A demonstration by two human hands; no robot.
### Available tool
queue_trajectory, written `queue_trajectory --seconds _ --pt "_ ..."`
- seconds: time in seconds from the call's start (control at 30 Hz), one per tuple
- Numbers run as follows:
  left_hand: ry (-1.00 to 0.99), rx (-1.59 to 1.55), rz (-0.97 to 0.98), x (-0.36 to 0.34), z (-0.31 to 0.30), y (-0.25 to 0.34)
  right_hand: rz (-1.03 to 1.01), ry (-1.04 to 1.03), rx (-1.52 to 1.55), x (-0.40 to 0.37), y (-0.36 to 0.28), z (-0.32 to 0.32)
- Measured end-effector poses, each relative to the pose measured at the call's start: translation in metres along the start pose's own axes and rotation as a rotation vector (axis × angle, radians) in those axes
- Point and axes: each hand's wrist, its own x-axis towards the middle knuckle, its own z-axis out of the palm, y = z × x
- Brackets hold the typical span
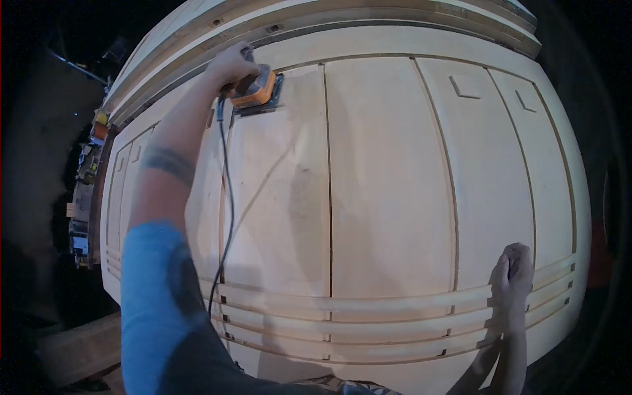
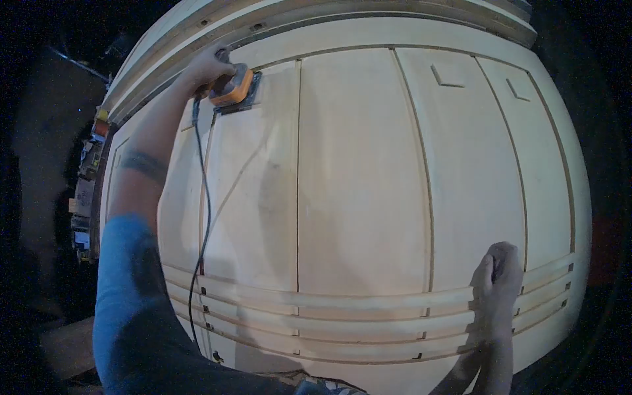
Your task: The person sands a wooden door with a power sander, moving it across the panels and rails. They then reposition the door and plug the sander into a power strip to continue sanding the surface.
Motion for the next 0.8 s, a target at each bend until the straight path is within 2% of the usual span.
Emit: queue_trajectory --seconds 0.17,0.27,0.3,0.43,0.47,0.57,0.6,0.67,0.8 --pt "-0.023 0.031 0.09 -0.036 -0.004 -0.014 0.051 -0.018 0.061 0.001 -0.004 0.002" --pt "-0.02 0.025 0.123 -0.041 -0.003 0.019 0.027 0.027 0.073 -0.001 -0.001 0.005" --pt "0.031 0.075 0.151 -0.03 0.005 0.024 0.032 0.024 0.092 -0.001 -0.003 0.004" --pt "-0.004 0.061 0.054 0.005 0.006 0.044 0.051 0.017 0.144 -0.003 -0.012 0.004" --pt "-0.026 0.02 0.019 0.011 0.003 0.041 0.055 0.017 0.15 -0.003 -0.01 0.003" --pt "-0.118 -0.012 -0.029 0.029 -0.001 0.009 -0.142 0.093 -0.048 0.001 0.005 0.005" --pt "-0.155 -0.003 -0.033 0.031 -0.002 -0.004 -0.092 0.064 -0.017 0.001 0.001 0.004" --pt "-0.066 0.0 -0.002 0.018 -0.001 -0.029 0.011 0.02 0.05 0.001 -0.015 0.001" --pt "0.001 0.018 0.038 -0.02 -0.002 -0.038 -0.022 0.021 -0.003 0.001 -0.01 0.002"
